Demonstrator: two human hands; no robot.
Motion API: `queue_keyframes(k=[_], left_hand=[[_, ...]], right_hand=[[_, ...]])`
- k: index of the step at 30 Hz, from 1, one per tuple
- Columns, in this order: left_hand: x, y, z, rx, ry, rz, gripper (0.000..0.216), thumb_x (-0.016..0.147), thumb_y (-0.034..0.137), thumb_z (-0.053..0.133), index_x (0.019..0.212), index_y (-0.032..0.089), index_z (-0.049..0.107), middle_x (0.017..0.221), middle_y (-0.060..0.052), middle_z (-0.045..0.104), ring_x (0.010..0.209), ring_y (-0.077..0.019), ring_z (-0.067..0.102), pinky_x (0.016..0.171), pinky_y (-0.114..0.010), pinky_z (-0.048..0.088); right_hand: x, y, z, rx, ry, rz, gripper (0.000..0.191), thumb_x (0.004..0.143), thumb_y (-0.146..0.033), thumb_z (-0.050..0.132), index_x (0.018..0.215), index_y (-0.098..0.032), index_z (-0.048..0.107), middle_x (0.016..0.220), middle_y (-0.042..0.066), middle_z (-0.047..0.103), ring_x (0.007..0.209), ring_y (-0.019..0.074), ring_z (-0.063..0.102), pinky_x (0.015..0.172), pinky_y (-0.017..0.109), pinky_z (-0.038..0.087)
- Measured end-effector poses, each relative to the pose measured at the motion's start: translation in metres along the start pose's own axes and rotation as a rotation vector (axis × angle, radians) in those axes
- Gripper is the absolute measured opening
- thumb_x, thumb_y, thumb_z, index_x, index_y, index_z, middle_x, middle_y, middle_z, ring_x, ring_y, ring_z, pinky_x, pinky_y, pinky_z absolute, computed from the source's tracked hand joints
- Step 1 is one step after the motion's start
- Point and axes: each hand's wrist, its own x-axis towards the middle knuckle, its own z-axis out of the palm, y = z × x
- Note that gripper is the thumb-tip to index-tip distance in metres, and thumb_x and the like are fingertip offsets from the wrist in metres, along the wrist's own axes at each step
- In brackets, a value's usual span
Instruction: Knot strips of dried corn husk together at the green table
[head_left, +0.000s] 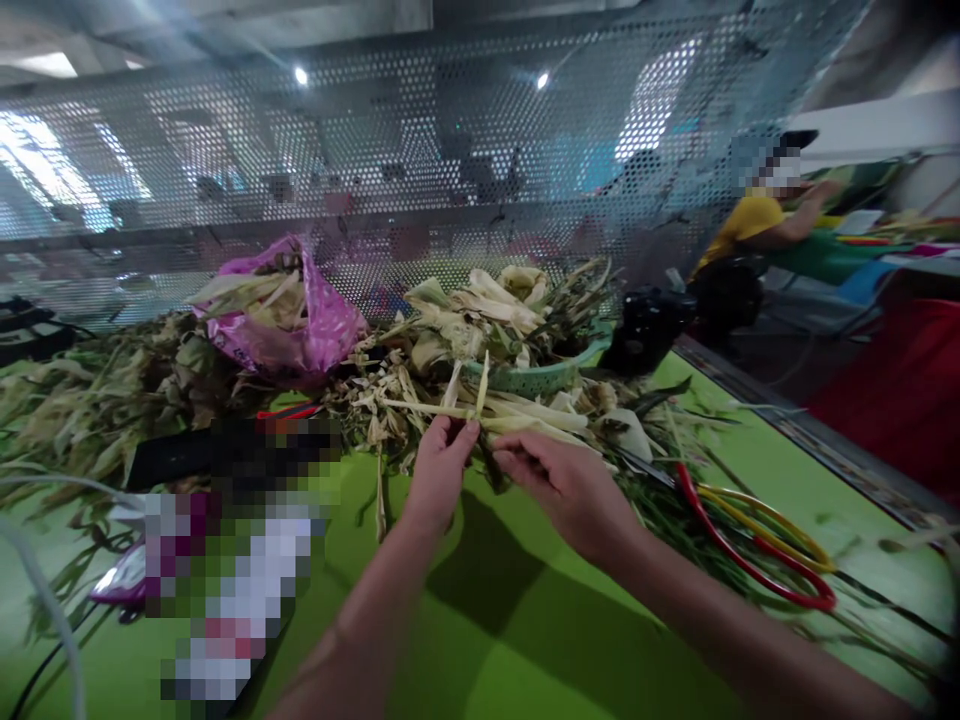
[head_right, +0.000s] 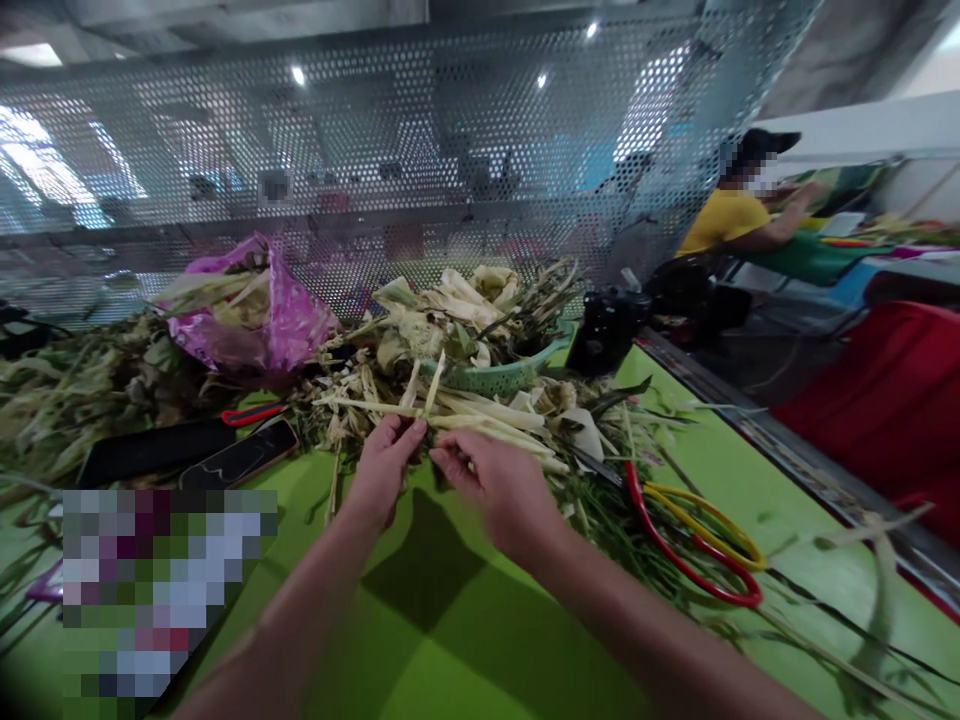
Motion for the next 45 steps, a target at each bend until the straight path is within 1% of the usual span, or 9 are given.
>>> queue_keyframes(k=[4, 8, 14, 23, 28, 31, 36, 40, 45], left_hand=[[0.000, -0.003, 0.002, 0.027, -0.111, 0.033, 0.018, 0.078, 0.028, 0.063, 0.092, 0.016, 0.063, 0.082, -0.002, 0.062, 0.077, -0.0125, 0.053, 0.072, -0.024, 0.041], [-0.002, -0.004, 0.006, 0.022, -0.213, 0.063, 0.022, 0.080, 0.025, 0.061, 0.099, 0.017, 0.065, 0.092, -0.005, 0.065, 0.094, -0.0165, 0.057, 0.089, -0.029, 0.041], [-0.002, -0.004, 0.004, 0.008, -0.257, -0.074, 0.016, 0.074, 0.029, 0.068, 0.081, 0.015, 0.066, 0.078, -0.003, 0.065, 0.080, -0.0150, 0.057, 0.085, -0.030, 0.043], [-0.005, 0.000, 0.008, -0.007, -0.220, -0.081, 0.022, 0.075, 0.032, 0.068, 0.088, 0.015, 0.065, 0.079, -0.003, 0.066, 0.083, -0.0148, 0.059, 0.083, -0.028, 0.045], [-0.002, -0.006, 0.007, -0.059, -0.270, -0.016, 0.024, 0.077, 0.029, 0.065, 0.097, 0.015, 0.067, 0.095, -0.006, 0.068, 0.091, -0.0161, 0.059, 0.092, -0.031, 0.042], [-0.001, -0.006, 0.007, -0.086, -0.259, -0.018, 0.024, 0.074, 0.026, 0.066, 0.095, 0.015, 0.068, 0.093, -0.006, 0.069, 0.090, -0.0165, 0.060, 0.092, -0.031, 0.042], [-0.001, 0.000, 0.007, -0.112, -0.284, -0.006, 0.025, 0.072, 0.028, 0.069, 0.093, 0.014, 0.070, 0.089, -0.007, 0.070, 0.088, -0.0165, 0.062, 0.092, -0.031, 0.043], [-0.002, 0.003, 0.006, -0.099, -0.294, -0.019, 0.025, 0.070, 0.031, 0.072, 0.090, 0.015, 0.071, 0.087, -0.006, 0.070, 0.085, -0.0157, 0.062, 0.088, -0.030, 0.044], [-0.002, 0.007, 0.007, -0.091, -0.306, -0.042, 0.026, 0.068, 0.033, 0.073, 0.089, 0.016, 0.072, 0.081, -0.005, 0.069, 0.079, -0.0145, 0.060, 0.081, -0.027, 0.044]], right_hand=[[0.003, 0.005, -0.004, 0.121, 0.198, 0.037, 0.018, 0.088, -0.034, 0.053, 0.099, -0.021, 0.058, 0.099, 0.007, 0.062, 0.065, 0.0144, 0.056, 0.061, 0.027, 0.042], [0.011, 0.021, 0.000, 0.376, 0.107, 0.135, 0.019, 0.082, -0.036, 0.060, 0.092, -0.020, 0.057, 0.081, 0.003, 0.063, 0.068, 0.0163, 0.058, 0.061, 0.027, 0.045], [0.018, 0.032, 0.003, 0.569, 0.023, 0.179, 0.022, 0.075, -0.037, 0.066, 0.087, -0.019, 0.063, 0.075, 0.002, 0.064, 0.069, 0.0170, 0.057, 0.066, 0.030, 0.044], [0.016, 0.028, 0.006, 0.687, 0.110, 0.189, 0.024, 0.072, -0.037, 0.069, 0.086, -0.019, 0.064, 0.078, 0.002, 0.063, 0.071, 0.0161, 0.056, 0.069, 0.030, 0.046], [0.017, 0.028, 0.004, 0.553, 0.094, 0.146, 0.020, 0.078, -0.036, 0.063, 0.088, -0.018, 0.064, 0.076, 0.001, 0.062, 0.069, 0.0151, 0.055, 0.065, 0.027, 0.045], [0.016, 0.028, 0.004, 0.473, 0.101, 0.125, 0.019, 0.077, -0.035, 0.065, 0.085, -0.018, 0.062, 0.076, 0.002, 0.062, 0.067, 0.0149, 0.055, 0.064, 0.027, 0.044], [0.020, 0.028, -0.002, 0.565, 0.017, 0.157, 0.024, 0.078, -0.038, 0.064, 0.092, -0.019, 0.062, 0.079, 0.003, 0.064, 0.073, 0.0175, 0.059, 0.068, 0.030, 0.047], [0.033, 0.026, -0.012, 0.615, -0.045, 0.193, 0.025, 0.074, -0.040, 0.068, 0.082, -0.017, 0.064, 0.081, 0.004, 0.067, 0.078, 0.0192, 0.060, 0.075, 0.033, 0.047], [0.043, 0.024, -0.015, 0.573, -0.060, 0.237, 0.027, 0.070, -0.041, 0.070, 0.073, -0.016, 0.063, 0.065, -0.001, 0.058, 0.058, 0.0122, 0.049, 0.055, 0.026, 0.039]])
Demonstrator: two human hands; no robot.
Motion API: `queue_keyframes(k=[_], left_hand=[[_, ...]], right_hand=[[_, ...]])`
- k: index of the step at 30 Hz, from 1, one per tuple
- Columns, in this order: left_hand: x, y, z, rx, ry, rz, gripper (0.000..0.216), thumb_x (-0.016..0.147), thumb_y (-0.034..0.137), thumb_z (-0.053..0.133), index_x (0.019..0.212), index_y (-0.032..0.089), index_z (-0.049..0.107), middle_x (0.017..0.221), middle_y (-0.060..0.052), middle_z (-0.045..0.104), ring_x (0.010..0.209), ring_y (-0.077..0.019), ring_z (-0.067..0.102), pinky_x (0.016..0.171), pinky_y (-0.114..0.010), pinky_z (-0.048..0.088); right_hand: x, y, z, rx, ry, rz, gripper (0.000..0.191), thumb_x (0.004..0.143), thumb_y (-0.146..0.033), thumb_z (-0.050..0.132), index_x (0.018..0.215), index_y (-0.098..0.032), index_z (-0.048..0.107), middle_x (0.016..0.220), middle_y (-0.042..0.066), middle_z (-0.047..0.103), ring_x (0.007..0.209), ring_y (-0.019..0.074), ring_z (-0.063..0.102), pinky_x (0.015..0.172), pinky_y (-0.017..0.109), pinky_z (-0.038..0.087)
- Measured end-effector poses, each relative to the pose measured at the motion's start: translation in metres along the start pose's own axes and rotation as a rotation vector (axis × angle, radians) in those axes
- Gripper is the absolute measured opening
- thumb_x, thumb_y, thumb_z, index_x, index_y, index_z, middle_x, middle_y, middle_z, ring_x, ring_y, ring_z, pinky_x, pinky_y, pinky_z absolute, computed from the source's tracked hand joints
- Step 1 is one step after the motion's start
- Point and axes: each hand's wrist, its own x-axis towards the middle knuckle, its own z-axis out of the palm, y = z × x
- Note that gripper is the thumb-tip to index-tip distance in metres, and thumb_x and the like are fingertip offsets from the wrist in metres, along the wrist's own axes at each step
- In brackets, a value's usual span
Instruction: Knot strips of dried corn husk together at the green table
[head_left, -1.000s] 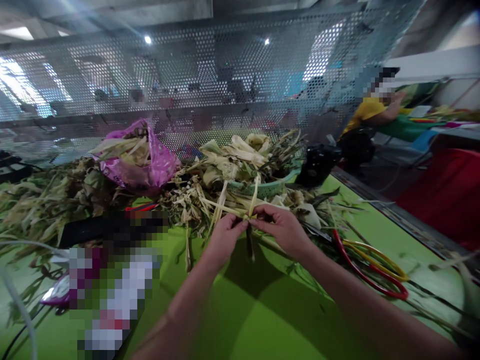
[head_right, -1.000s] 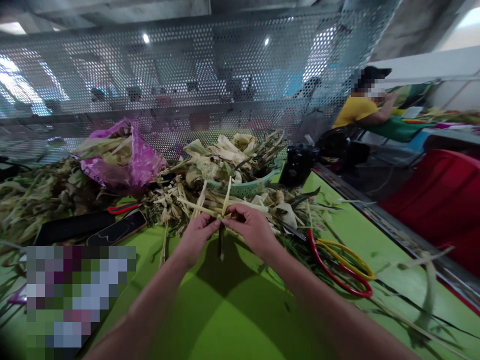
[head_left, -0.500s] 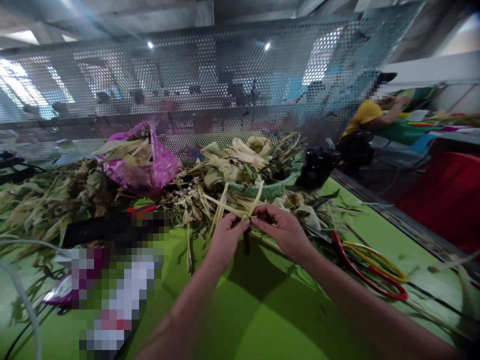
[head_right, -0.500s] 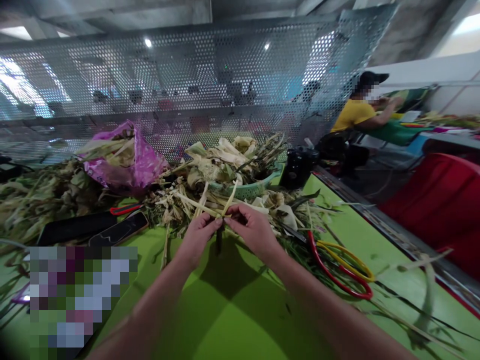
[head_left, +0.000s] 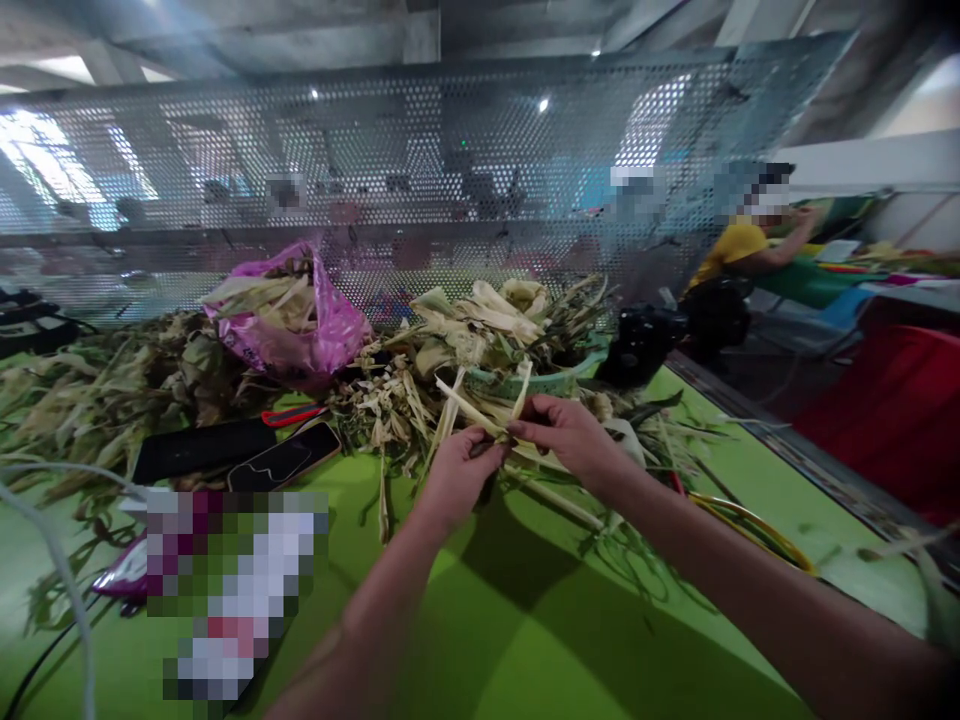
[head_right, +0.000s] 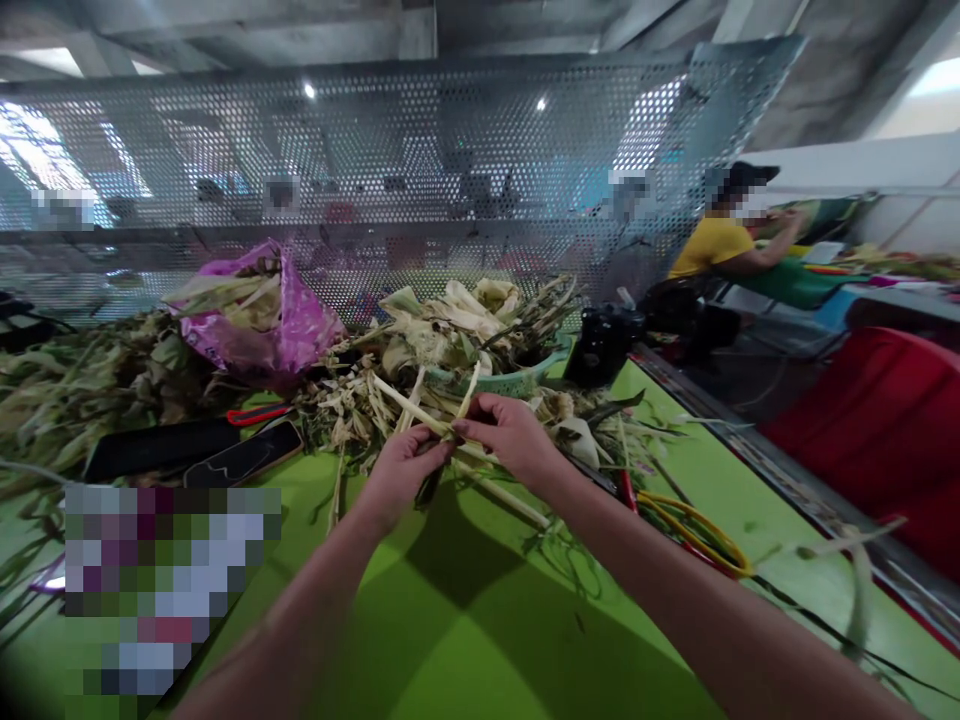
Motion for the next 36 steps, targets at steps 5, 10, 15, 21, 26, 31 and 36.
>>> queue_keyframes(k=[5, 10, 15, 21, 26, 31, 36], left_hand=[[0.000, 0.001, 0.001, 0.074, 0.017, -0.029, 0.027, 0.065, 0.033, 0.076, 0.083, 0.014, 0.072, 0.071, -0.003, 0.065, 0.069, -0.0121, 0.055, 0.070, -0.024, 0.042], [0.001, -0.006, -0.001, 0.143, 0.038, -0.085, 0.032, 0.066, 0.036, 0.075, 0.085, 0.011, 0.071, 0.065, -0.001, 0.060, 0.057, -0.0078, 0.044, 0.057, -0.021, 0.033], [-0.002, -0.007, -0.002, 0.150, 0.010, -0.113, 0.036, 0.066, 0.040, 0.074, 0.088, 0.012, 0.071, 0.061, 0.002, 0.054, 0.053, -0.0063, 0.038, 0.053, -0.021, 0.027], [-0.003, -0.004, 0.001, 0.203, 0.014, -0.046, 0.028, 0.065, 0.037, 0.075, 0.075, 0.012, 0.071, 0.062, 0.001, 0.055, 0.057, -0.0083, 0.041, 0.057, -0.023, 0.032], [0.000, -0.005, -0.002, 0.039, 0.080, -0.059, 0.031, 0.064, 0.036, 0.078, 0.084, 0.014, 0.071, 0.074, -0.003, 0.064, 0.068, -0.0110, 0.054, 0.069, -0.024, 0.042], [0.002, -0.011, -0.010, -0.075, 0.173, -0.066, 0.031, 0.069, 0.040, 0.073, 0.088, 0.016, 0.070, 0.076, -0.003, 0.066, 0.066, -0.0102, 0.055, 0.066, -0.022, 0.044], [0.002, -0.011, -0.010, -0.189, 0.181, -0.074, 0.029, 0.070, 0.038, 0.072, 0.090, 0.016, 0.069, 0.078, -0.003, 0.066, 0.066, -0.0093, 0.056, 0.066, -0.020, 0.044]], right_hand=[[0.005, -0.004, -0.003, 0.112, -0.069, -0.028, 0.033, 0.065, -0.035, 0.075, 0.091, -0.017, 0.064, 0.079, 0.000, 0.063, 0.072, 0.0143, 0.057, 0.068, 0.027, 0.044], [0.015, -0.008, -0.008, 0.000, -0.200, -0.013, 0.024, 0.067, -0.036, 0.073, 0.078, -0.016, 0.065, 0.072, 0.000, 0.062, 0.069, 0.0151, 0.056, 0.069, 0.028, 0.044], [0.012, -0.006, -0.002, -0.021, -0.161, -0.052, 0.019, 0.070, -0.033, 0.068, 0.075, -0.016, 0.061, 0.069, -0.002, 0.057, 0.066, 0.0135, 0.052, 0.066, 0.026, 0.041], [0.004, -0.001, 0.015, -0.042, -0.070, -0.083, 0.015, 0.072, -0.031, 0.065, 0.072, -0.018, 0.058, 0.065, -0.002, 0.054, 0.062, 0.0128, 0.049, 0.057, 0.024, 0.039], [0.006, -0.007, 0.014, 0.033, -0.055, -0.082, 0.023, 0.075, -0.038, 0.064, 0.086, -0.017, 0.062, 0.076, 0.000, 0.060, 0.068, 0.0136, 0.053, 0.063, 0.026, 0.043], [0.002, -0.012, 0.002, -0.022, -0.016, -0.036, 0.035, 0.079, -0.044, 0.061, 0.102, -0.017, 0.061, 0.090, 0.004, 0.063, 0.065, 0.0124, 0.053, 0.058, 0.025, 0.043], [-0.004, 0.001, 0.000, -0.152, -0.081, -0.025, 0.032, 0.076, -0.045, 0.065, 0.090, -0.017, 0.063, 0.077, 0.002, 0.065, 0.066, 0.0143, 0.056, 0.060, 0.026, 0.043]])
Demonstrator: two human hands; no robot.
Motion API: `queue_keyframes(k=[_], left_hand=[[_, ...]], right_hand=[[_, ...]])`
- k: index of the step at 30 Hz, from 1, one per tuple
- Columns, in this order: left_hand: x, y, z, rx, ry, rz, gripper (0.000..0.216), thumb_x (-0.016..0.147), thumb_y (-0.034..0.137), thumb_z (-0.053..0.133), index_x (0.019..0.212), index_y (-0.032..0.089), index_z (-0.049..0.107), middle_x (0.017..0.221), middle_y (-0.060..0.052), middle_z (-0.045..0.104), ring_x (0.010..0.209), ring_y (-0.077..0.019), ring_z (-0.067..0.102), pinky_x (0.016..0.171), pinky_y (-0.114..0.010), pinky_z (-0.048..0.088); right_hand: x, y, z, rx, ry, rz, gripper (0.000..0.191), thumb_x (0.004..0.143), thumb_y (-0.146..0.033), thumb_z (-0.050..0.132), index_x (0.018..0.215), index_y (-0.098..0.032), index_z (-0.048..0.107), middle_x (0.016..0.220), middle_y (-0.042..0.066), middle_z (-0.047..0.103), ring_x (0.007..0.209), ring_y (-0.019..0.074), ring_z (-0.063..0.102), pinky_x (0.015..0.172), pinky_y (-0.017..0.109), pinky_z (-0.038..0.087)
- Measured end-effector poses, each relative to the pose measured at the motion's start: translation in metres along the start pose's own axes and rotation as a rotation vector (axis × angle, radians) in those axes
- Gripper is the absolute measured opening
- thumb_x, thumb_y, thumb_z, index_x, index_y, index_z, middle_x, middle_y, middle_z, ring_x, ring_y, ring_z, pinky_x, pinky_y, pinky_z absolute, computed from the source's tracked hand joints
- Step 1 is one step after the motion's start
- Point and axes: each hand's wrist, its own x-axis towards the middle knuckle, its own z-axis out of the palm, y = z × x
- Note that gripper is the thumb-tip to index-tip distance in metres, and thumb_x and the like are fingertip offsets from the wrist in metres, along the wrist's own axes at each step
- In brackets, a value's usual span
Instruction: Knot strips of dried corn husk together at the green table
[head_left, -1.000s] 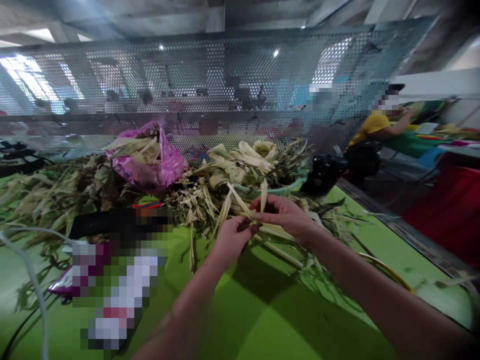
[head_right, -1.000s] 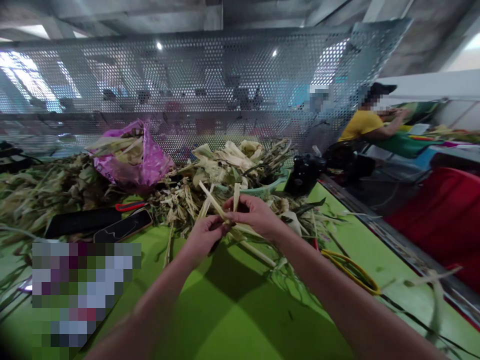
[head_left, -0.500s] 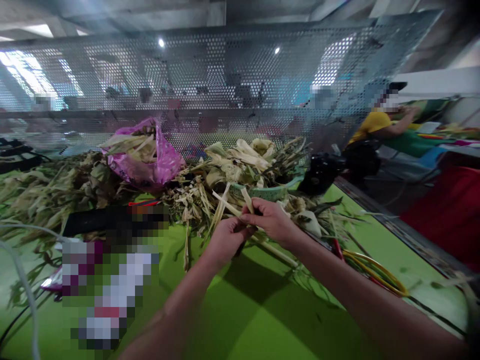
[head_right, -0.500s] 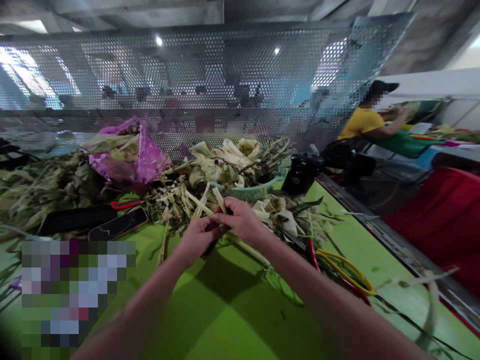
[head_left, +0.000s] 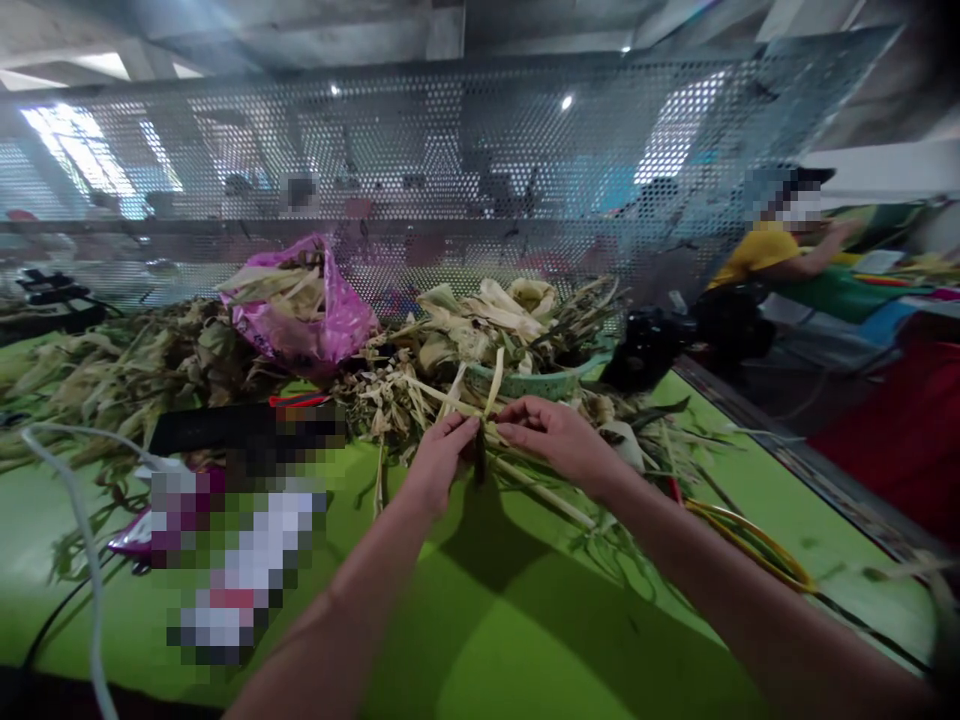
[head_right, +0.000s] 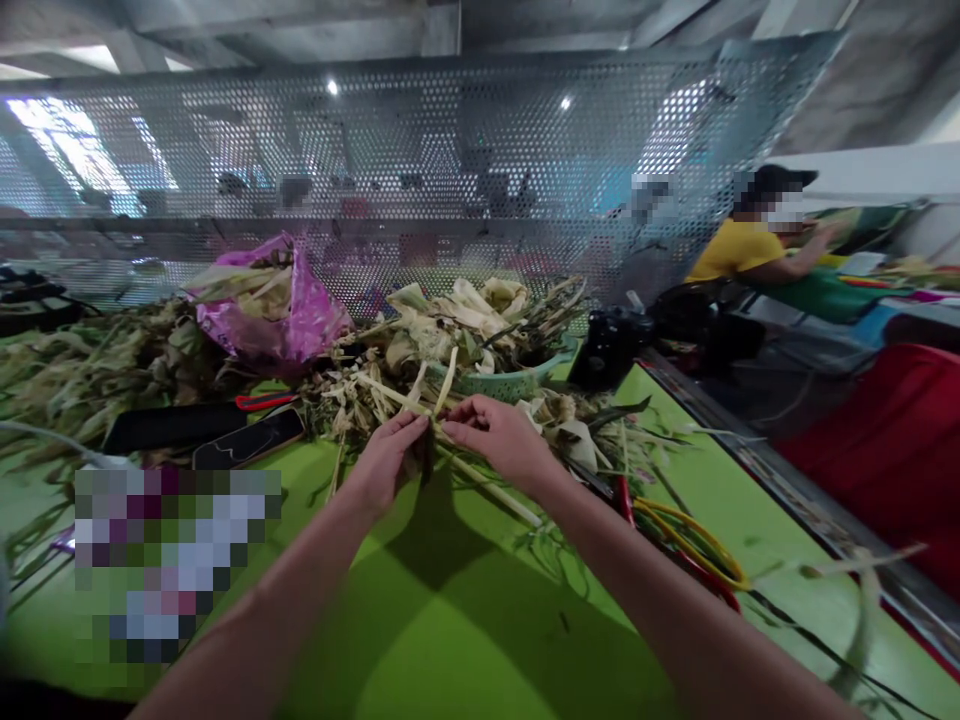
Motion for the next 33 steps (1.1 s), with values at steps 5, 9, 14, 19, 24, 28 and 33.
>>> queue_keyframes(k=[5, 9, 14, 19, 24, 28, 33], left_hand=[[0.000, 0.003, 0.000, 0.105, -0.050, 0.018, 0.024, 0.071, 0.032, 0.069, 0.089, 0.016, 0.071, 0.070, -0.002, 0.062, 0.059, -0.0083, 0.048, 0.057, -0.020, 0.039], [0.002, 0.003, 0.000, 0.283, -0.082, 0.089, 0.020, 0.074, 0.025, 0.064, 0.091, 0.018, 0.072, 0.071, -0.003, 0.063, 0.064, -0.0119, 0.052, 0.066, -0.024, 0.042], [0.002, 0.005, 0.003, 0.329, -0.159, 0.184, 0.023, 0.074, 0.017, 0.060, 0.094, 0.020, 0.071, 0.091, -0.005, 0.068, 0.092, -0.0169, 0.059, 0.095, -0.032, 0.038], [0.003, 0.006, 0.003, 0.447, -0.131, 0.240, 0.021, 0.076, 0.016, 0.058, 0.094, 0.019, 0.069, 0.093, -0.007, 0.068, 0.093, -0.0189, 0.059, 0.092, -0.033, 0.042], [0.000, 0.011, 0.007, 0.588, -0.019, 0.284, 0.015, 0.078, 0.019, 0.057, 0.087, 0.015, 0.068, 0.085, -0.007, 0.068, 0.079, -0.0179, 0.059, 0.080, -0.031, 0.045], [-0.003, 0.009, 0.010, 0.518, -0.036, 0.283, 0.017, 0.077, 0.021, 0.058, 0.089, 0.015, 0.068, 0.085, -0.007, 0.069, 0.081, -0.0181, 0.061, 0.081, -0.032, 0.046], [-0.001, 0.002, 0.009, 0.376, -0.023, 0.289, 0.021, 0.075, 0.021, 0.062, 0.095, 0.016, 0.067, 0.088, -0.006, 0.069, 0.086, -0.0171, 0.062, 0.086, -0.031, 0.046]], right_hand=[[0.004, 0.007, 0.009, 0.116, 0.018, -0.041, 0.026, 0.074, -0.038, 0.067, 0.087, -0.017, 0.059, 0.079, 0.002, 0.065, 0.072, 0.0154, 0.058, 0.068, 0.029, 0.047], [0.005, 0.009, 0.011, 0.191, 0.012, -0.011, 0.025, 0.073, -0.035, 0.065, 0.089, -0.017, 0.058, 0.075, 0.001, 0.061, 0.068, 0.0145, 0.056, 0.065, 0.028, 0.046], [0.002, 0.013, 0.004, 0.103, -0.019, -0.038, 0.020, 0.075, -0.034, 0.064, 0.084, -0.016, 0.062, 0.074, 0.001, 0.061, 0.071, 0.0152, 0.056, 0.069, 0.029, 0.043], [0.002, 0.018, 0.006, 0.064, 0.014, -0.032, 0.024, 0.077, -0.039, 0.063, 0.077, -0.015, 0.062, 0.068, -0.001, 0.058, 0.064, 0.0134, 0.051, 0.062, 0.026, 0.038], [0.000, 0.015, 0.017, 0.161, 0.142, -0.022, 0.025, 0.076, -0.041, 0.064, 0.076, -0.017, 0.059, 0.069, -0.001, 0.059, 0.066, 0.0142, 0.051, 0.062, 0.026, 0.039], [-0.001, 0.011, 0.019, 0.194, 0.149, -0.015, 0.025, 0.074, -0.042, 0.064, 0.075, -0.017, 0.060, 0.071, 0.001, 0.060, 0.067, 0.0153, 0.052, 0.065, 0.028, 0.040], [-0.004, 0.012, 0.017, 0.244, 0.132, -0.017, 0.020, 0.075, -0.037, 0.065, 0.075, -0.018, 0.061, 0.068, -0.001, 0.058, 0.063, 0.0129, 0.048, 0.061, 0.026, 0.038]])
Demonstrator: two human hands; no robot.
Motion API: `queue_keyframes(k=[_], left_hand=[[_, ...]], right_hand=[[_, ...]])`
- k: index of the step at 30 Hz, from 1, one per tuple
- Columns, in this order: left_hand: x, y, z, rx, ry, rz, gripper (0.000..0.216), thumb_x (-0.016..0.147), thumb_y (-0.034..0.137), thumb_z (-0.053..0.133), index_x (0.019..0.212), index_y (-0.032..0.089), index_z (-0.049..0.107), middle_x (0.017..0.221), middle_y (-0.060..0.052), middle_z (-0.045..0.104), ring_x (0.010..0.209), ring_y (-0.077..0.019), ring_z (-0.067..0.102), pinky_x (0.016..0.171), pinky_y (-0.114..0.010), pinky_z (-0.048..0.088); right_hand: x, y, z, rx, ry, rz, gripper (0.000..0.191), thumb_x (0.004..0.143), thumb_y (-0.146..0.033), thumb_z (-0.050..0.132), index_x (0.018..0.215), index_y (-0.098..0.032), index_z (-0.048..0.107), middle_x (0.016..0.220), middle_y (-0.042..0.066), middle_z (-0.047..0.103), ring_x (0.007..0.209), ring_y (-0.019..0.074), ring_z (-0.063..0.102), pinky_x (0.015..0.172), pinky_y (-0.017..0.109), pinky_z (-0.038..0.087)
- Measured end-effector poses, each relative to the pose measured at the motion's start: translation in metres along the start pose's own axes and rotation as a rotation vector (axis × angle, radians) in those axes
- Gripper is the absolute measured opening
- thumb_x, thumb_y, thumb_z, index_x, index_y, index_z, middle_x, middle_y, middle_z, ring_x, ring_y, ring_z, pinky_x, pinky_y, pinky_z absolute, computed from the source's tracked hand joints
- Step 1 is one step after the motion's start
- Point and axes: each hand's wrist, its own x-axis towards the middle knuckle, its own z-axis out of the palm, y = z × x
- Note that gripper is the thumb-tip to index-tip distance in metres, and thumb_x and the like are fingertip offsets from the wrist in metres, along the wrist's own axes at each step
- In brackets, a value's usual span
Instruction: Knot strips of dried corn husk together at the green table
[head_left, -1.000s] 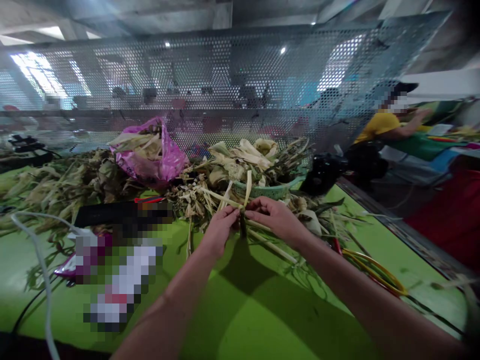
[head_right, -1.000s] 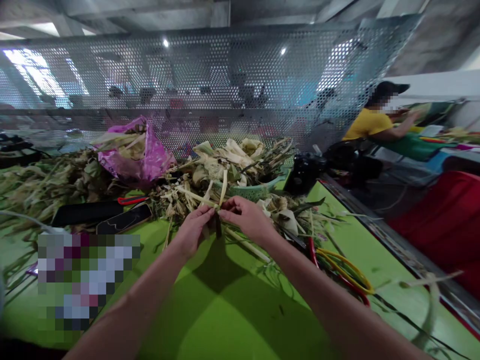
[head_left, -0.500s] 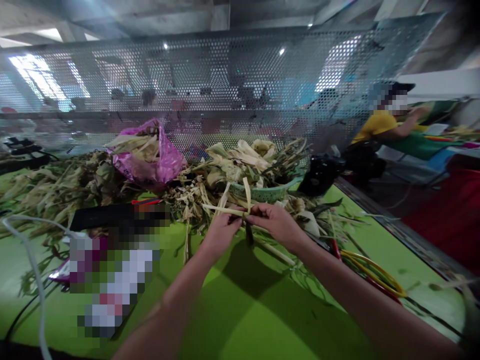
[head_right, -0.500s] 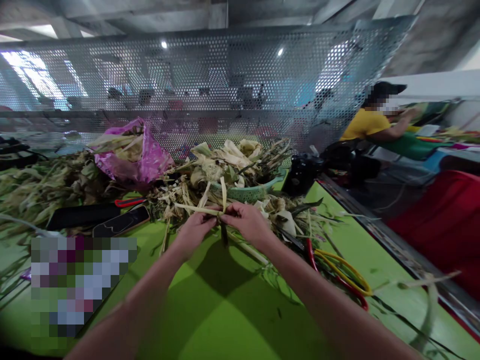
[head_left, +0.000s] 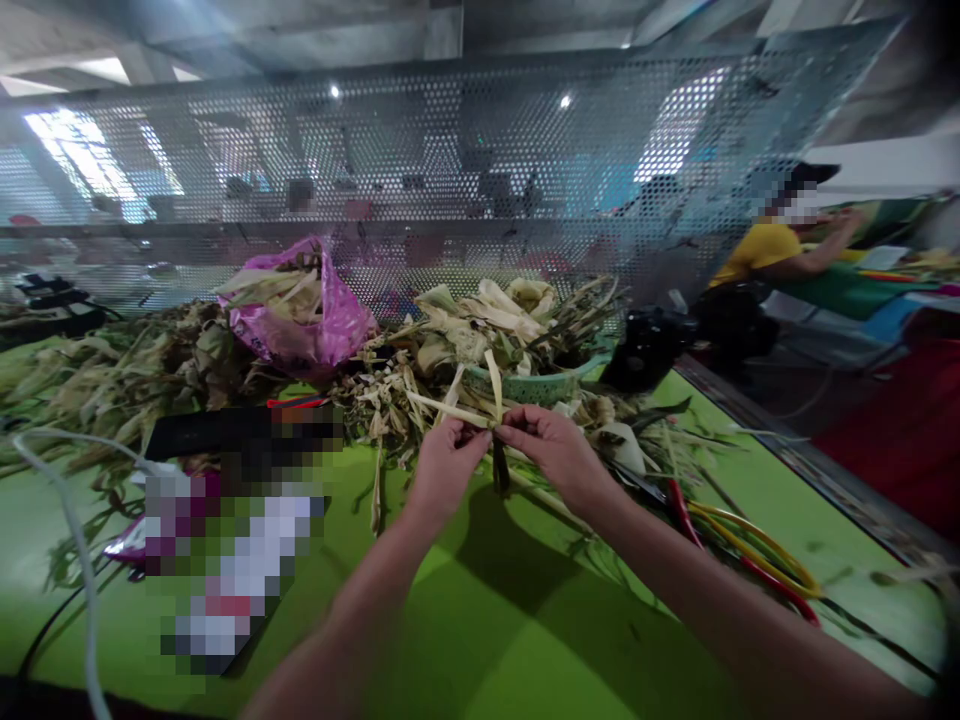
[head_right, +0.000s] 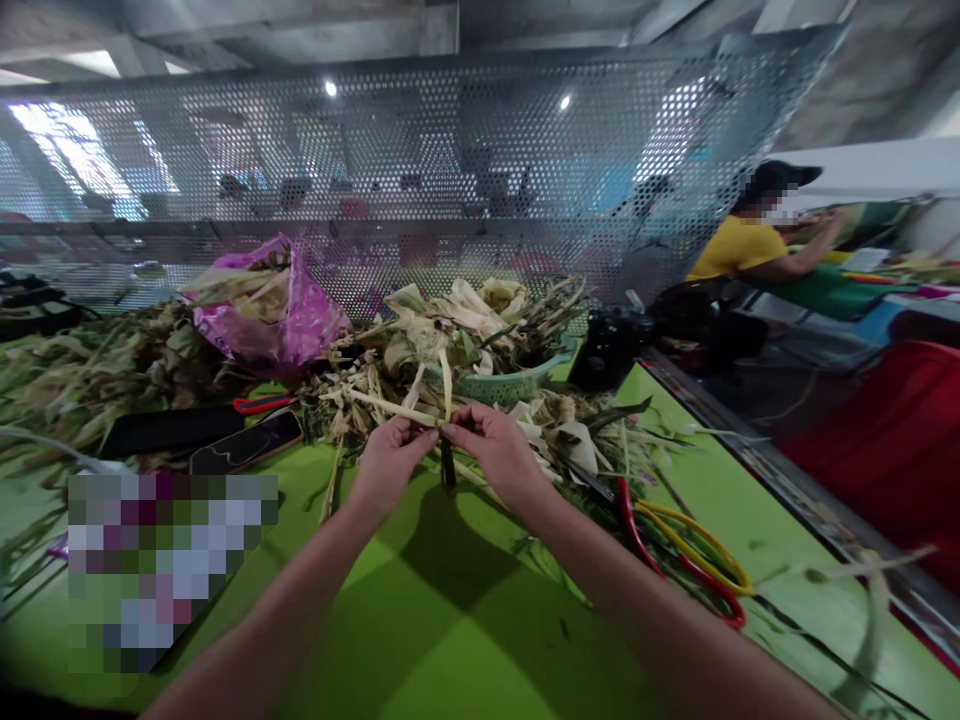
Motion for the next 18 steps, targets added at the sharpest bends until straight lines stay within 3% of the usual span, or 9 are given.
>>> queue_keyframes(k=[5, 14, 18], left_hand=[[-0.001, 0.001, -0.005, 0.036, 0.015, -0.074, 0.019, 0.079, 0.029, 0.060, 0.095, 0.018, 0.066, 0.093, -0.005, 0.067, 0.089, -0.0160, 0.059, 0.086, -0.029, 0.044], [0.004, 0.000, -0.007, 0.076, -0.110, -0.122, 0.022, 0.076, 0.035, 0.065, 0.081, 0.013, 0.068, 0.076, -0.003, 0.064, 0.075, -0.0137, 0.054, 0.071, -0.025, 0.042], [0.001, 0.001, -0.009, -0.043, -0.044, -0.252, 0.021, 0.073, 0.035, 0.068, 0.077, 0.015, 0.065, 0.061, 0.003, 0.055, 0.055, -0.0078, 0.047, 0.055, -0.021, 0.039]], right_hand=[[-0.002, 0.001, -0.004, 0.077, -0.021, 0.057, 0.020, 0.075, -0.034, 0.064, 0.086, -0.018, 0.064, 0.066, -0.003, 0.053, 0.053, 0.0090, 0.039, 0.049, 0.023, 0.031], [0.000, 0.009, -0.004, 0.024, 0.007, -0.046, 0.022, 0.073, -0.033, 0.067, 0.087, -0.018, 0.058, 0.072, -0.001, 0.056, 0.063, 0.0121, 0.051, 0.053, 0.023, 0.042], [0.001, 0.009, -0.007, -0.139, 0.034, -0.157, 0.017, 0.077, -0.031, 0.065, 0.087, -0.019, 0.057, 0.074, 0.000, 0.060, 0.067, 0.0146, 0.056, 0.062, 0.028, 0.046]])
